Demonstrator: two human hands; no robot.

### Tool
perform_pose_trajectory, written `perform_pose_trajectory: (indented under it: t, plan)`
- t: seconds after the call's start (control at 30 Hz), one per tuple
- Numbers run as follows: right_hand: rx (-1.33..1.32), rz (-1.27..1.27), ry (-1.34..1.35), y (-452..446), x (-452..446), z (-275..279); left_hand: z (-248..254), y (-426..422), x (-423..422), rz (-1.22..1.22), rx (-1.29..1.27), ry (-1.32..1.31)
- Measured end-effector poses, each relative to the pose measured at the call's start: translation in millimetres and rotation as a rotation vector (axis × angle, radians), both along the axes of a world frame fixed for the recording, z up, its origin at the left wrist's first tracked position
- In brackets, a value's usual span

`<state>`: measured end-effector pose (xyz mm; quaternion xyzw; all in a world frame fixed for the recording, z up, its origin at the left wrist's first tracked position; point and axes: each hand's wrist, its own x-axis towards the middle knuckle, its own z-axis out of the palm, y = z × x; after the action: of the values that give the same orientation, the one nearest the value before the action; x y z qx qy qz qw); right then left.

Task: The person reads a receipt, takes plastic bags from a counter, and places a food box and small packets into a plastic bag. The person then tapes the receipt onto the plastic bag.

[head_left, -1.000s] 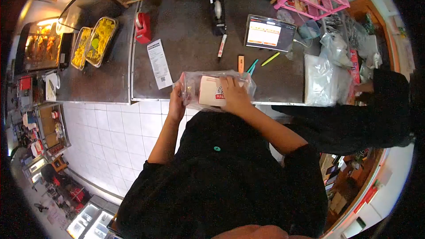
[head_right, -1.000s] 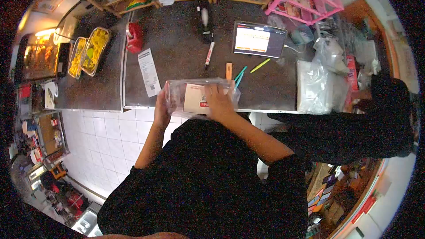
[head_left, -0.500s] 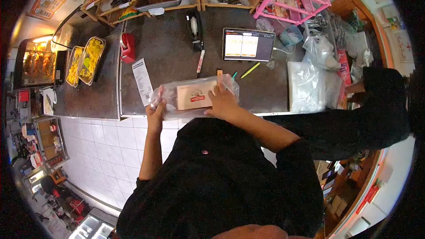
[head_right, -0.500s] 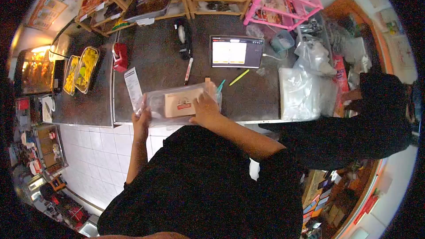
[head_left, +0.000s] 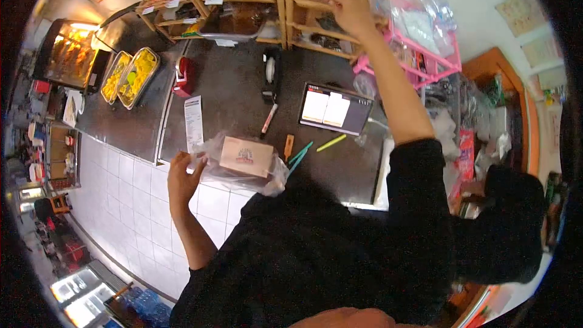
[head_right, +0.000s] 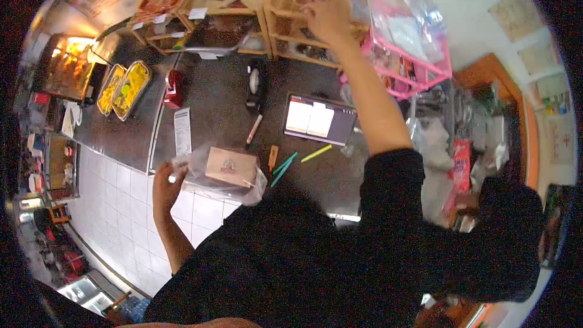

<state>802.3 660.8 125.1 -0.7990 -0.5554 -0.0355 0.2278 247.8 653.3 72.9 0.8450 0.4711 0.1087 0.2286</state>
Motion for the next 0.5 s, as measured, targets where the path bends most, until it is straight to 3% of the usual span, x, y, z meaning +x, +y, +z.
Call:
perform_pose_trajectory:
  t: [0.07, 0.13, 0.17, 0.2, 0.27, 0.3, 0.4, 0.47, 0.5]
  plan:
    - [-0.007, -0.011, -0.122, 52, 55, -10, 22, 3, 20, 0.100, 0.162, -0.036]
    - [-0.152, 0.138, -0.158, 93, 87, -25, 52, 16, 56, 0.148, 0.439, -0.183]
    - [-0.381, -0.062, -0.183, 78, 41, 32, 53, 28, 71, 0.093, 0.396, -0.303]
    - [-0.365, -0.045, -0.192, 93, 41, 34, 57, 36, 94, 0.062, 0.302, -0.407]
    - [-0.327, -0.279, -0.176, 116, 48, 18, 70, 45, 147, -0.165, 0.275, -0.414]
    - [-0.318, -0.268, -0.178, 123, 58, 12, 75, 53, 177, -0.304, 0.221, -0.435]
    - [-0.237, -0.211, -0.123, 124, 92, -8, 78, 80, 282, -0.412, 0.128, -0.648]
    - [0.101, -0.123, 0.445, 99, 103, -17, 59, 110, 364, -0.397, 0.254, -0.751]
    - [0.455, -0.124, 0.245, 89, 93, -28, 49, 124, 403, -0.390, 0.360, -0.776]
